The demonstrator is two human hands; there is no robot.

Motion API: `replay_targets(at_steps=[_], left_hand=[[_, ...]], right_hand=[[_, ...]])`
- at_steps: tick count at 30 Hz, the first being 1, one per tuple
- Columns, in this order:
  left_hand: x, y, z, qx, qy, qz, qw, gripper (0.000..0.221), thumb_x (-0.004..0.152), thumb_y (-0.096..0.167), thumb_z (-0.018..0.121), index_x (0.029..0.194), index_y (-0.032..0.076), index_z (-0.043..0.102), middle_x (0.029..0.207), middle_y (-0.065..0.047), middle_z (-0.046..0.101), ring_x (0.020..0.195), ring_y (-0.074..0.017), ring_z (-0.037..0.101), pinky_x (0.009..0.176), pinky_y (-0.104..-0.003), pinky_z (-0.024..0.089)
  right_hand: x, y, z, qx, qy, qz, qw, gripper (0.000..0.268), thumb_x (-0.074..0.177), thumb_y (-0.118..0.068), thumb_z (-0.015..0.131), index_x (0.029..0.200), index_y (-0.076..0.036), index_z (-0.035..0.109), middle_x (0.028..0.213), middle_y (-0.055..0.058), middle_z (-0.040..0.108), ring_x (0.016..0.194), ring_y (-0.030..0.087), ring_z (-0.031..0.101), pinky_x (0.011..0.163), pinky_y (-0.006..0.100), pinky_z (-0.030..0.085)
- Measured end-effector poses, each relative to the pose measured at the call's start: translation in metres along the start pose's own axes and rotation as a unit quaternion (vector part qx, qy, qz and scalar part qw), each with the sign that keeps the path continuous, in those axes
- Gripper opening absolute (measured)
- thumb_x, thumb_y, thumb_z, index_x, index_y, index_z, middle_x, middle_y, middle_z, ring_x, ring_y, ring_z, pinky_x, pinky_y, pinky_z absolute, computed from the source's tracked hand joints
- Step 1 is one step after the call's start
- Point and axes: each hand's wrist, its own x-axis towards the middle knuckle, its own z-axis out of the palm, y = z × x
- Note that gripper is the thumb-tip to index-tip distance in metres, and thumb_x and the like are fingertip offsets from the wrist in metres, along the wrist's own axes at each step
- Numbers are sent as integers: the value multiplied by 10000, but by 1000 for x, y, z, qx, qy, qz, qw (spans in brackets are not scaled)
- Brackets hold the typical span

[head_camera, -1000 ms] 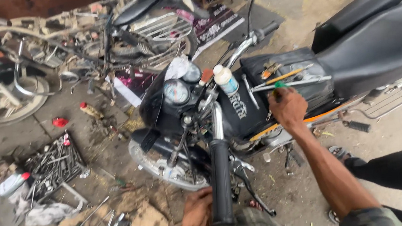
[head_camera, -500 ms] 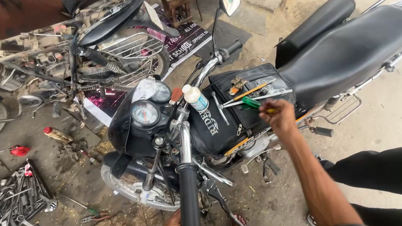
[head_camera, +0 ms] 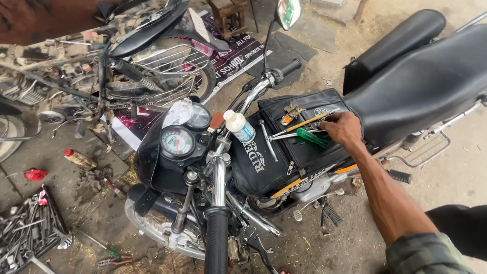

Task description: The person works on the handlebar area of a motorcycle, first holding a small bottle and applying its contents to a component near the front of the bike, then manipulating small parts of the lever assembly by hand, and finally using a screwdriver-like tool on the assembly while standing beside the motorcycle.

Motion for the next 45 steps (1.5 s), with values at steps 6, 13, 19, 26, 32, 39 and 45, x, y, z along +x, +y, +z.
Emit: replay_targets(at_steps=[6,13,19,26,32,39,45], left_hand=[[55,22,46,-24,24,17,999,349,908,-65,584,1249,-79,654,1049,-171,715,867,-232,722,736,-320,625],[16,83,88,-60,117,49,990,326,895,-89,585,1216,-86,643,1048,-178,697,862,-248,709,747,-332,627],[-20,117,97,-30,113,-6,993,266,871,-91,600,1129,-72,661,980,-174,686,811,-236,666,739,-328,607],[-97,163,109,-22,-58,-66,996,258,931,191,551,1015,-36,641,894,-123,706,816,-218,660,750,-334,583],[-137,187,99,34,-151,-109,982,198,1003,194,637,1102,25,666,928,-76,698,846,-169,657,717,-292,554],[-104,185,59,-4,-166,-176,970,132,1011,52,644,1121,-16,672,962,-114,705,796,-180,682,643,-265,587],[-93,193,47,-14,-112,-143,983,165,957,74,712,1078,-36,687,956,-170,725,795,-199,688,683,-265,612]], right_hand=[[-64,11,-7,510,-120,69,849,313,911,-269,782,758,-156,533,622,-104,365,517,65,305,470,272,236],[-210,86,19,596,-281,14,752,174,931,-182,726,899,-40,631,686,-24,472,583,104,410,510,280,331],[-338,64,59,370,-449,-204,787,214,784,-96,781,980,-32,838,798,102,784,682,173,699,604,332,550],[-437,-69,109,250,-469,-94,842,299,857,-208,786,1117,-66,824,877,57,790,779,143,672,702,286,536],[-438,-57,177,359,-400,-36,843,378,879,-174,721,1237,-60,755,1082,75,836,921,131,720,837,298,586],[-451,-37,212,326,-325,55,886,345,943,-180,669,1242,-43,773,876,55,763,678,120,624,569,287,537],[-418,-54,218,58,-152,-35,986,278,993,-270,698,1215,-113,759,617,80,693,468,177,512,435,347,370]])
